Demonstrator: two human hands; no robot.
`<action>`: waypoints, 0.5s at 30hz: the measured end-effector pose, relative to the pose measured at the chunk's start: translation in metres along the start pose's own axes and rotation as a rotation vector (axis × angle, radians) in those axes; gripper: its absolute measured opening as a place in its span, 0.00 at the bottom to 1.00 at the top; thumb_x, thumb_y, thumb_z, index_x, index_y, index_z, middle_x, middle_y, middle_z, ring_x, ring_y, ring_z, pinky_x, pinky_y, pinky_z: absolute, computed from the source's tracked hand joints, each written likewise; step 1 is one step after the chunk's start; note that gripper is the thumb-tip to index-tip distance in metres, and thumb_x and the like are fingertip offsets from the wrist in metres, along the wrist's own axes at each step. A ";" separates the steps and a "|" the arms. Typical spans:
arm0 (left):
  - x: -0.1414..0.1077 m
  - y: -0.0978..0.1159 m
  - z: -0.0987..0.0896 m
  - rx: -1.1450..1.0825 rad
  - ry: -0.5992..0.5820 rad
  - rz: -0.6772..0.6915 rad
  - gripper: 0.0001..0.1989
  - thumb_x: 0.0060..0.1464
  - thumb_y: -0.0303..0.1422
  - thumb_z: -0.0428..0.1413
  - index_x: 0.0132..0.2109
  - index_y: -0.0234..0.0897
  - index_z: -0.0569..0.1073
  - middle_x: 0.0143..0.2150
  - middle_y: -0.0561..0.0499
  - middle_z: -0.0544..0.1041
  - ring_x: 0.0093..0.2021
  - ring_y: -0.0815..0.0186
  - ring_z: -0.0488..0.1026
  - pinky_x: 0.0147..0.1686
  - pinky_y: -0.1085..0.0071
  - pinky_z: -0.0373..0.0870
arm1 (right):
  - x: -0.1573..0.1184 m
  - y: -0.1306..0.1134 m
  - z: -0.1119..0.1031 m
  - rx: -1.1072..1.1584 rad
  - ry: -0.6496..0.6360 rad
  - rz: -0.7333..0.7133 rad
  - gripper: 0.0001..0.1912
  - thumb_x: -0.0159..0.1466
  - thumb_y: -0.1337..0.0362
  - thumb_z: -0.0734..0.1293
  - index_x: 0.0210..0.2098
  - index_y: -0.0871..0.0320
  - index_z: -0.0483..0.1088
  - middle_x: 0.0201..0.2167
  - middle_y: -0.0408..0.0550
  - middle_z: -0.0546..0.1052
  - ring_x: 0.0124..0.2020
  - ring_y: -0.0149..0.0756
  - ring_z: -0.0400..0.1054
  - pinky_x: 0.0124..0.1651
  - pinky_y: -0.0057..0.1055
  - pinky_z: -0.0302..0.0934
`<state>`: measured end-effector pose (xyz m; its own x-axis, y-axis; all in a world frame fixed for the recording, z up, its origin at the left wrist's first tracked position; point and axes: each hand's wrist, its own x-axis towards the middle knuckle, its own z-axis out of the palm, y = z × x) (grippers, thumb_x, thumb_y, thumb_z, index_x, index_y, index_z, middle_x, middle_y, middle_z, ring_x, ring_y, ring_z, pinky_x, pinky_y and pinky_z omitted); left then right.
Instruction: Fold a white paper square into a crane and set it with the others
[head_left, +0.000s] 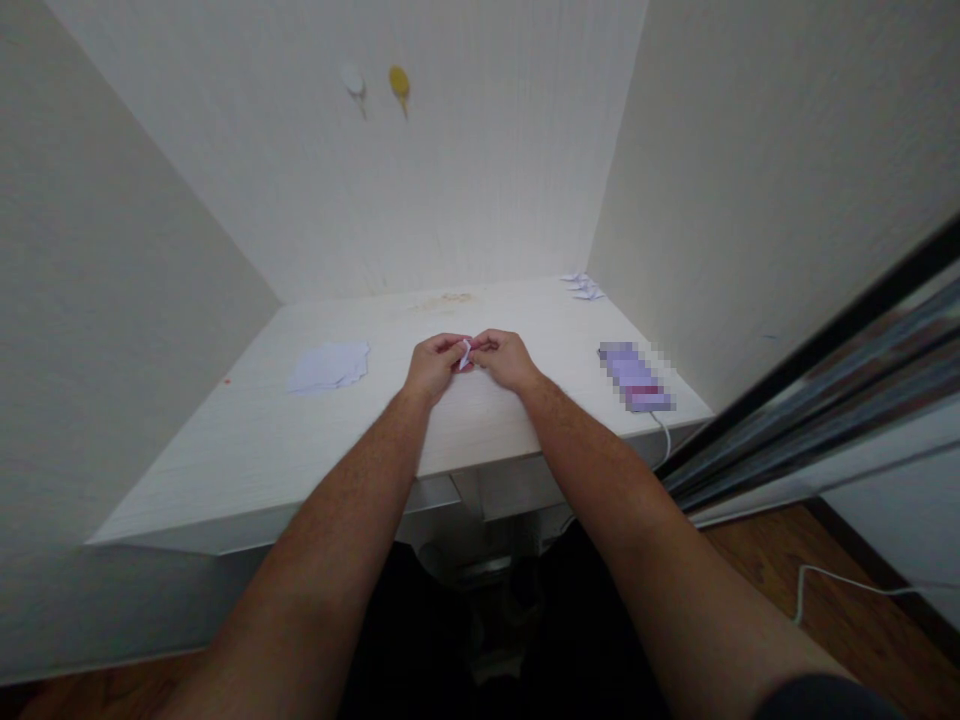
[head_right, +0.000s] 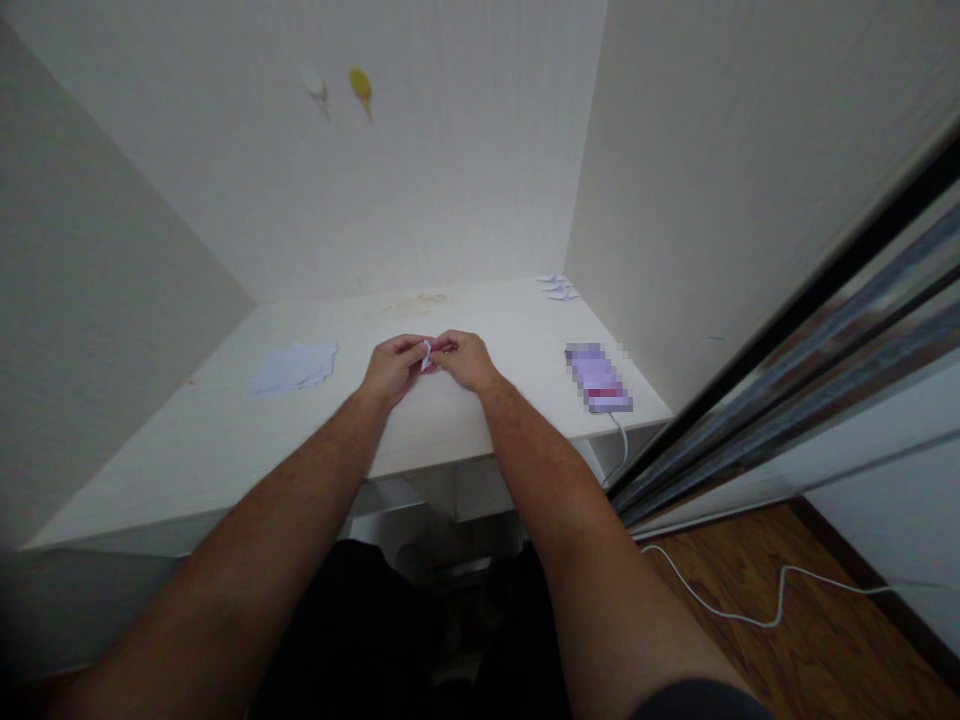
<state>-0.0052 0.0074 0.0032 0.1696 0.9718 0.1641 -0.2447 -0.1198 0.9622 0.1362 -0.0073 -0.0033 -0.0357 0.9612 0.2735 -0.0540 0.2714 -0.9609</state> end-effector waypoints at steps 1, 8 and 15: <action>0.001 -0.001 0.000 0.005 -0.001 0.004 0.14 0.36 0.35 0.69 0.32 0.33 0.80 0.29 0.49 0.80 0.29 0.67 0.75 0.33 0.68 0.73 | -0.001 -0.001 0.000 -0.008 -0.001 0.004 0.05 0.51 0.70 0.71 0.29 0.60 0.71 0.23 0.41 0.77 0.26 0.30 0.72 0.33 0.27 0.66; -0.001 -0.001 0.001 0.006 -0.021 -0.043 0.14 0.36 0.34 0.70 0.33 0.32 0.82 0.32 0.45 0.81 0.34 0.63 0.77 0.38 0.64 0.75 | -0.003 -0.005 -0.003 -0.069 0.052 0.012 0.06 0.54 0.65 0.72 0.28 0.60 0.72 0.21 0.41 0.75 0.23 0.28 0.69 0.28 0.25 0.63; -0.004 0.000 0.002 -0.040 -0.088 -0.089 0.23 0.31 0.31 0.73 0.40 0.29 0.82 0.37 0.42 0.82 0.36 0.62 0.79 0.42 0.62 0.76 | 0.002 0.001 -0.006 -0.138 0.087 0.003 0.10 0.58 0.59 0.71 0.26 0.59 0.72 0.20 0.41 0.75 0.21 0.27 0.66 0.26 0.24 0.61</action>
<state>-0.0036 0.0028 0.0031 0.2749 0.9564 0.0987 -0.2623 -0.0241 0.9647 0.1422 -0.0045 -0.0040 0.0512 0.9612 0.2712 0.0834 0.2665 -0.9602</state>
